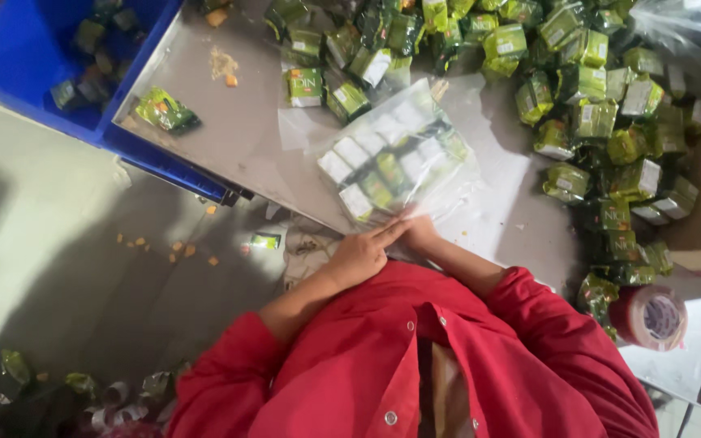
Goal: The person gathers green packets into a plastic bag, seals the bag using a tape dispenser, and places the package into a cardboard box.
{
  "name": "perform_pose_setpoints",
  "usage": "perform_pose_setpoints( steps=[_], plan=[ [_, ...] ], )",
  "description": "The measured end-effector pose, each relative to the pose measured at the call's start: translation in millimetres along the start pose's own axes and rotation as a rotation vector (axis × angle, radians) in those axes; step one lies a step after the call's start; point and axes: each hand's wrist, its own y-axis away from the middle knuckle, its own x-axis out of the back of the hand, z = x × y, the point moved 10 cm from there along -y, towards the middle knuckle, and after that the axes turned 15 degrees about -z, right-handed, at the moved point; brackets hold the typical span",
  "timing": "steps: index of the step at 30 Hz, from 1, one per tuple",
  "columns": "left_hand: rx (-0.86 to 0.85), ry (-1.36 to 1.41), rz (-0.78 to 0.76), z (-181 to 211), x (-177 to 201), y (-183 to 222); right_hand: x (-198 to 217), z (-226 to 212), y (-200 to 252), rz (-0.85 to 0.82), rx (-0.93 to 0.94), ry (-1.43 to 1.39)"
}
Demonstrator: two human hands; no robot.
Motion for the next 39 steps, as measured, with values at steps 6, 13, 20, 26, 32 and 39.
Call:
perform_pose_setpoints(
  steps=[6,13,20,26,32,39],
  plan=[
    [-0.039,0.059,0.051,-4.6,15.1,10.5,-21.2,-80.6,-12.8,-0.471,0.145,0.229],
    [0.341,0.03,-0.249,-58.7,11.9,49.5,85.5,-177.3,53.1,-0.12,-0.283,0.229],
    [0.266,-0.469,-0.39,-19.4,18.7,41.4,117.1,-207.6,71.1,0.227,0.123,0.669],
    [0.285,-0.759,-0.369,-9.1,40.3,56.3,147.6,-173.0,189.2,0.436,-0.043,0.767],
    [0.388,-0.8,-0.354,-12.5,45.0,47.7,262.1,-78.3,430.7,0.864,-0.835,0.791],
    [0.191,-0.572,-0.045,3.6,52.9,20.8,259.0,10.9,497.5,0.559,-1.152,0.543]
  ],
)
